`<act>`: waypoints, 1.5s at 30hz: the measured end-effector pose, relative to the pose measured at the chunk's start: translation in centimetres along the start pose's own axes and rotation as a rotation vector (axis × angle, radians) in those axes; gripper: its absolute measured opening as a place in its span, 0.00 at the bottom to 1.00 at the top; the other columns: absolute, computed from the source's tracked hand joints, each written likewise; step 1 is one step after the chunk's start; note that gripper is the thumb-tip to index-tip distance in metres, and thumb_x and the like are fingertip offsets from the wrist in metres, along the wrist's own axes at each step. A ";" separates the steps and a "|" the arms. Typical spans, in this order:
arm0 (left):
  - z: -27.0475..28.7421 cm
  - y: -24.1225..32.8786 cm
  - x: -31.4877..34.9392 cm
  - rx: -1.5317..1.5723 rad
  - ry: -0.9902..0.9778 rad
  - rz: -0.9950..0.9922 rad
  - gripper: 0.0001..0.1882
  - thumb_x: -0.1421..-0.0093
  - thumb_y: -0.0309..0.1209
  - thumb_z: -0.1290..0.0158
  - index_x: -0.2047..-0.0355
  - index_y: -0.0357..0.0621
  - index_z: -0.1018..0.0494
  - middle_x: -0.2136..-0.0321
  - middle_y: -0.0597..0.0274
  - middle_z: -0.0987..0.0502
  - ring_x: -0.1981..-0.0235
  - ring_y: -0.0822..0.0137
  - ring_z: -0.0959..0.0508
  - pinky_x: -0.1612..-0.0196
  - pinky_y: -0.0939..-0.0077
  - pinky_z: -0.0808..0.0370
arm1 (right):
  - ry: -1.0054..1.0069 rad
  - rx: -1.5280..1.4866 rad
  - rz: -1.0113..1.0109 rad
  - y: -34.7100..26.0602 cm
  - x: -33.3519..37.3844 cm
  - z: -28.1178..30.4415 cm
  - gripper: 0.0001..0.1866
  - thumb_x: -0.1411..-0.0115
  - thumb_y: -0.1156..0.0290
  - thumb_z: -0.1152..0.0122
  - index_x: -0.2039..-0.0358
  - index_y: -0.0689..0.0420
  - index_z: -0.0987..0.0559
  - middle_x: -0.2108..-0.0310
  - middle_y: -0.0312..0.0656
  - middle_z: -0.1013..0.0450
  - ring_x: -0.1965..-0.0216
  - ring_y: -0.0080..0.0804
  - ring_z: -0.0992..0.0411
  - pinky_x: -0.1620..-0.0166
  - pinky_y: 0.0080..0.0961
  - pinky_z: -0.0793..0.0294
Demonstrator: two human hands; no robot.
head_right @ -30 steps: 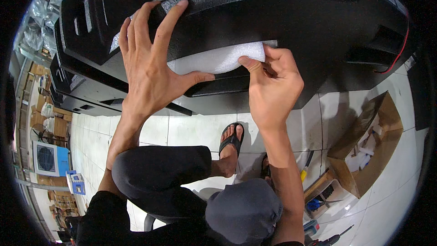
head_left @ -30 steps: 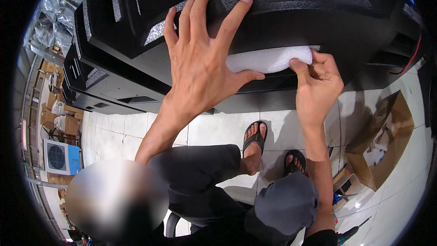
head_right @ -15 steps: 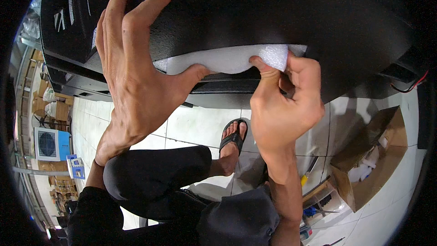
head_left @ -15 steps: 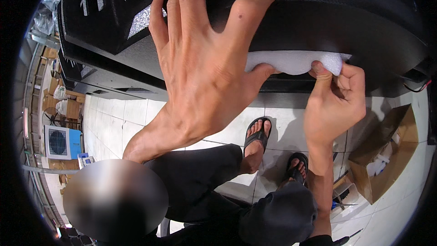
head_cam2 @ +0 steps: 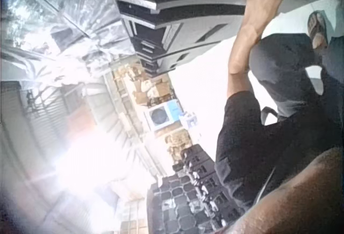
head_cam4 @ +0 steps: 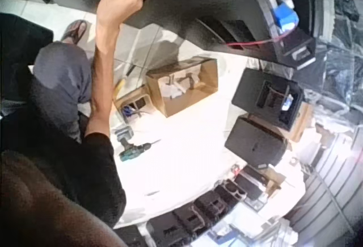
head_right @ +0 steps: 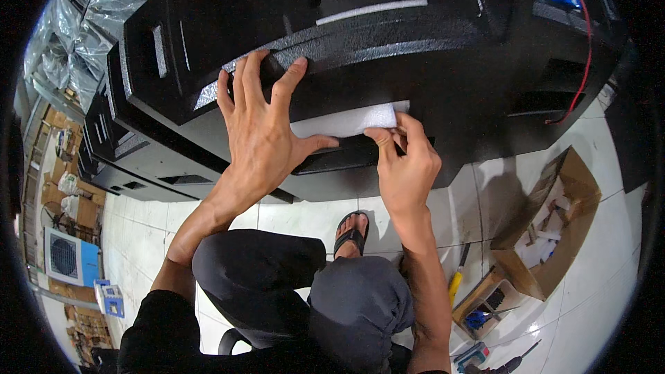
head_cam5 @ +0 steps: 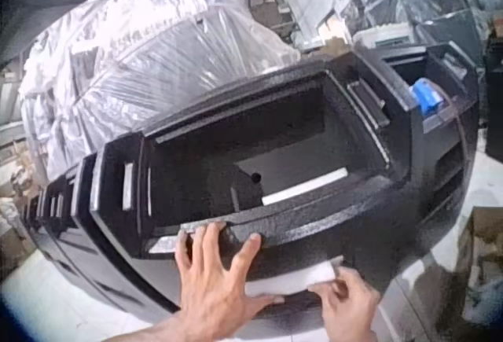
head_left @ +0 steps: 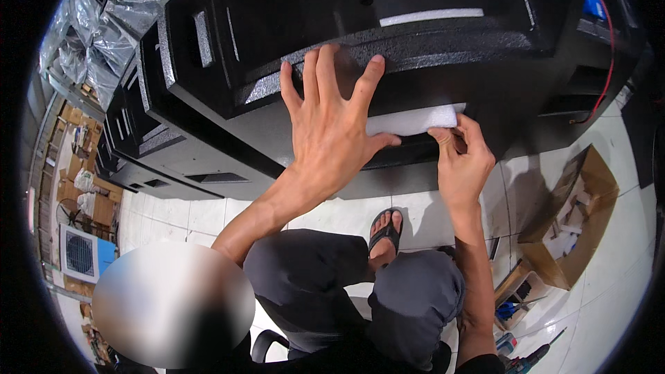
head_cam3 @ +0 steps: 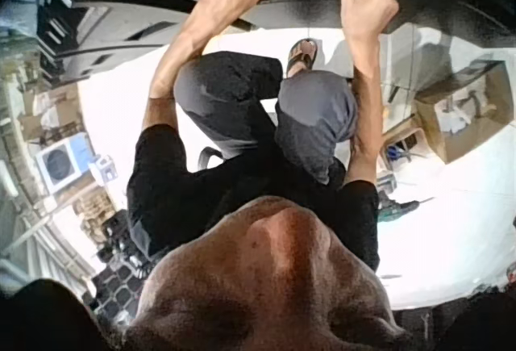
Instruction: The person is assembling a piece of furniture by cutting and fitting foam padding into a recessed slot on a black cabinet. They use scissors and a utility knife to trim the foam and then place a black plastic cover over the padded area.
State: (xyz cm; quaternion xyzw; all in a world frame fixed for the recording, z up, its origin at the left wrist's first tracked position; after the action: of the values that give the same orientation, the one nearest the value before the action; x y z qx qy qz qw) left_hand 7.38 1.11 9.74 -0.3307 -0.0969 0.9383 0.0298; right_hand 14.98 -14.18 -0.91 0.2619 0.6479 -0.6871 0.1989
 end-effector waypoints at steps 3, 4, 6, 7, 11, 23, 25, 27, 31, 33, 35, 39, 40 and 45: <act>0.7 0.3 -0.6 0.063 0.030 -0.003 0.54 0.69 0.47 0.26 0.40 0.55 0.37 0.44 0.34 0.41 0.38 0.35 0.44 0.40 0.29 0.53 | 0.044 0.291 0.266 -1.9 -0.6 1.7 0.26 0.51 0.64 0.26 0.54 0.62 0.24 0.55 0.49 0.25 0.55 0.41 0.27 0.56 0.34 0.26; 0.8 0.3 -0.5 0.033 0.015 0.004 0.54 0.69 0.47 0.26 0.39 0.55 0.37 0.43 0.34 0.41 0.37 0.35 0.44 0.40 0.29 0.53 | 0.046 0.414 0.414 -3.6 -1.1 2.2 0.32 0.53 0.61 0.25 0.50 0.62 0.26 0.49 0.50 0.29 0.48 0.45 0.31 0.51 0.38 0.28; 1.0 0.4 -0.9 0.007 0.016 -0.026 0.56 0.70 0.48 0.25 0.38 0.55 0.38 0.42 0.35 0.41 0.36 0.35 0.46 0.38 0.29 0.54 | -0.039 0.597 0.595 -6.0 -2.8 2.6 0.43 0.57 0.55 0.24 0.43 0.60 0.31 0.40 0.51 0.36 0.38 0.50 0.41 0.42 0.46 0.35; 1.1 0.7 -1.1 0.017 0.019 -0.057 0.59 0.72 0.49 0.25 0.37 0.56 0.39 0.41 0.36 0.42 0.35 0.35 0.47 0.36 0.30 0.55 | -0.143 0.663 0.617 -6.5 -4.1 2.5 0.49 0.60 0.52 0.23 0.39 0.59 0.34 0.37 0.51 0.41 0.34 0.52 0.47 0.38 0.50 0.41; 0.8 0.9 -1.8 0.017 -0.011 -0.075 0.62 0.73 0.50 0.24 0.35 0.59 0.41 0.39 0.38 0.41 0.35 0.36 0.45 0.35 0.33 0.51 | -0.501 0.848 0.747 -7.5 -7.4 1.0 0.63 0.66 0.46 0.22 0.32 0.57 0.45 0.32 0.50 0.49 0.30 0.52 0.55 0.30 0.56 0.58; 0.1 0.1 -2.5 -0.058 0.076 -0.190 0.56 0.67 0.50 0.27 0.36 0.63 0.40 0.48 0.38 0.34 0.49 0.43 0.31 0.47 0.47 0.34 | -0.486 0.901 0.769 -7.7 -7.1 -0.1 0.56 0.65 0.58 0.21 0.35 0.56 0.40 0.35 0.47 0.44 0.32 0.47 0.49 0.33 0.52 0.52; 0.3 0.4 -2.6 -0.053 0.049 -0.173 0.53 0.62 0.46 0.29 0.35 0.64 0.40 0.46 0.38 0.35 0.47 0.42 0.32 0.44 0.46 0.37 | -0.461 0.875 0.775 -7.2 -7.1 -0.2 0.53 0.63 0.62 0.21 0.36 0.55 0.38 0.36 0.46 0.43 0.33 0.47 0.47 0.33 0.52 0.52; 0.5 0.5 -2.9 -0.096 0.062 -0.199 0.50 0.58 0.42 0.32 0.34 0.59 0.42 0.47 0.35 0.35 0.47 0.40 0.34 0.43 0.46 0.39 | -0.457 0.846 0.768 -7.7 -7.1 -0.4 0.52 0.63 0.60 0.20 0.37 0.52 0.37 0.37 0.46 0.41 0.34 0.47 0.47 0.34 0.54 0.52; -0.9 0.0 -2.9 -0.182 0.144 -0.259 0.49 0.54 0.40 0.33 0.33 0.56 0.43 0.47 0.31 0.35 0.47 0.38 0.33 0.43 0.47 0.38 | -0.412 0.836 0.814 -6.8 -7.0 -0.3 0.54 0.64 0.70 0.22 0.35 0.49 0.40 0.36 0.45 0.41 0.33 0.46 0.46 0.34 0.50 0.50; -1.5 0.1 -3.0 -0.208 0.162 -0.262 0.49 0.54 0.40 0.33 0.33 0.56 0.43 0.47 0.30 0.36 0.47 0.38 0.33 0.43 0.47 0.38 | -0.387 0.830 0.845 -6.8 -6.9 -0.3 0.55 0.65 0.73 0.23 0.35 0.48 0.42 0.36 0.44 0.40 0.34 0.46 0.45 0.34 0.49 0.48; -1.6 0.3 -2.9 -0.202 0.172 -0.259 0.49 0.55 0.40 0.32 0.33 0.56 0.43 0.47 0.31 0.36 0.47 0.38 0.33 0.43 0.47 0.38 | -0.370 0.830 0.882 -6.9 -6.7 -0.5 0.55 0.66 0.72 0.23 0.35 0.49 0.41 0.37 0.44 0.40 0.34 0.47 0.44 0.35 0.48 0.47; -1.2 0.9 -2.4 -0.169 0.169 -0.246 0.50 0.57 0.41 0.32 0.33 0.57 0.42 0.47 0.32 0.36 0.47 0.39 0.33 0.43 0.46 0.38 | -0.369 0.841 0.895 -6.4 -6.7 -0.3 0.50 0.66 0.71 0.23 0.38 0.54 0.36 0.38 0.44 0.38 0.35 0.46 0.42 0.35 0.45 0.45; -1.1 1.0 -2.2 -0.160 0.163 -0.240 0.50 0.57 0.41 0.32 0.33 0.57 0.42 0.47 0.32 0.36 0.47 0.39 0.33 0.43 0.46 0.38 | -0.379 0.913 0.845 -6.3 -7.0 -0.5 0.48 0.65 0.70 0.24 0.39 0.55 0.34 0.38 0.44 0.37 0.34 0.44 0.43 0.35 0.44 0.44; 0.2 1.2 -2.2 -0.137 0.144 -0.216 0.51 0.59 0.43 0.31 0.34 0.59 0.41 0.46 0.34 0.35 0.47 0.40 0.33 0.43 0.45 0.37 | -0.271 1.168 1.055 -4.3 -6.9 0.9 0.41 0.59 0.73 0.42 0.40 0.63 0.39 0.39 0.57 0.41 0.37 0.57 0.44 0.35 0.50 0.48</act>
State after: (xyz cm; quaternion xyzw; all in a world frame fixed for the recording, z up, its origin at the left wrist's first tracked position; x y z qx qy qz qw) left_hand 8.95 -0.36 10.96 -0.3862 -0.1932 0.8946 0.1147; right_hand 17.67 -15.15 6.74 0.5099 -0.0562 -0.7566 0.4055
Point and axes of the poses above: each hand's wrist, its own x-axis away from the middle knuckle, its own z-axis out of the back of the hand, y = z × x, the point moved 5 cm from there along -x, towards the middle knuckle
